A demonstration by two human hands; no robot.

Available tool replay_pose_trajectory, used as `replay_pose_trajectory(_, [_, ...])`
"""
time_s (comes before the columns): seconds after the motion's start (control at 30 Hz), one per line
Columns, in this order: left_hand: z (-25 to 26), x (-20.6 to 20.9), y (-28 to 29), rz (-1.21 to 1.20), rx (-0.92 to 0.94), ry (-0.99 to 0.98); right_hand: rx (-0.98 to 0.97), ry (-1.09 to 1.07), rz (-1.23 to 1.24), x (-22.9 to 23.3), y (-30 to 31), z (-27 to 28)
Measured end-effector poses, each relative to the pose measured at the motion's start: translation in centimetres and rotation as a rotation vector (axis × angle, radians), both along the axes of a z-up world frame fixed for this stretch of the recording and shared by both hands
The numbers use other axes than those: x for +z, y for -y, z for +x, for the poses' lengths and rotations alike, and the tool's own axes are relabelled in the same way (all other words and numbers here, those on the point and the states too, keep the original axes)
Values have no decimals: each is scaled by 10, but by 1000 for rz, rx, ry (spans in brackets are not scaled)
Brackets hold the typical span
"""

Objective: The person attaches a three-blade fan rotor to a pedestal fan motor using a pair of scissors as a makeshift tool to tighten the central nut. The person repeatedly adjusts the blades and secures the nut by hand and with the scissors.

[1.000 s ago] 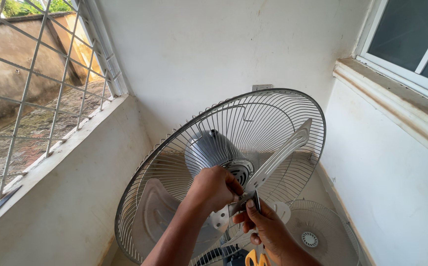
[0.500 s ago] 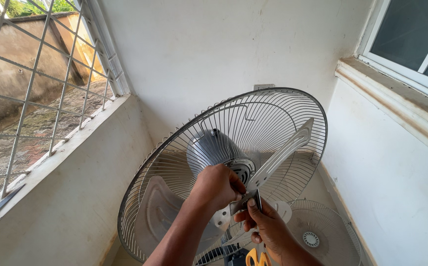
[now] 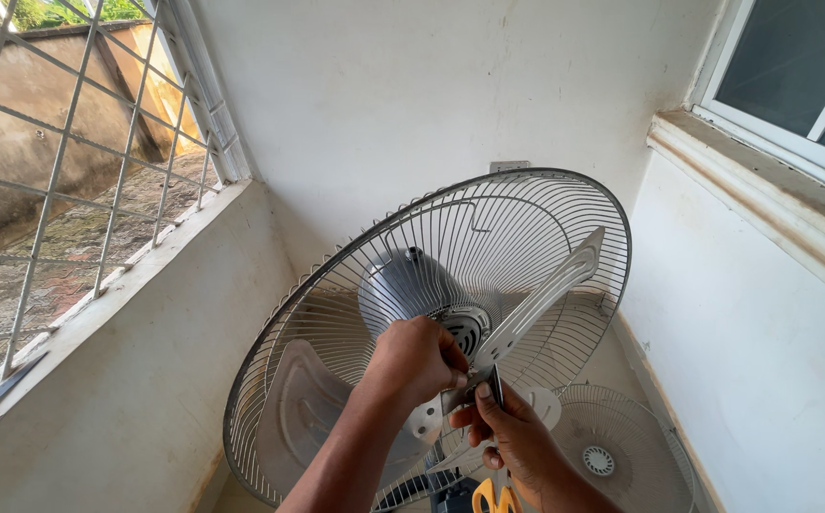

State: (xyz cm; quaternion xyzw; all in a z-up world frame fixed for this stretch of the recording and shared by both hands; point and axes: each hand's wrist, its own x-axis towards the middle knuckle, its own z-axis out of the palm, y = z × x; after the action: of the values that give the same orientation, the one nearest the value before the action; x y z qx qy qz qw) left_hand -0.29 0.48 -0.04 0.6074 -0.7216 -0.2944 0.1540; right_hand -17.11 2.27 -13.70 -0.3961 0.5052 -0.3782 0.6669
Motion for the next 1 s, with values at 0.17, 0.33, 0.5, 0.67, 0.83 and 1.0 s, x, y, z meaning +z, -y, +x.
replay_pose_trajectory(0.17, [6, -4, -1, 72, 25, -78, 8, 23, -41, -4, 0, -1])
replay_pose_trajectory(0.33, [4, 7, -6, -170, -28, -40, -14, 11, 11, -2, -1, -2])
replay_pose_trajectory(0.5, [4, 27, -37, -306, 45, -182, -67, 25, 4, 10, -9, 0])
replay_pose_trajectory(0.67, [-3, 38, -67, -195, 98, -321, -124, 34, 33, 23, -16, -2])
replay_pose_trajectory(0.83, [0, 21, -84, -59, 249, -390, -200, 67, 9, 26, -30, -15])
replay_pose_trajectory(1.0, [-4, -27, -88, 165, 160, -638, -280, 182, 58, 37, -44, -26])
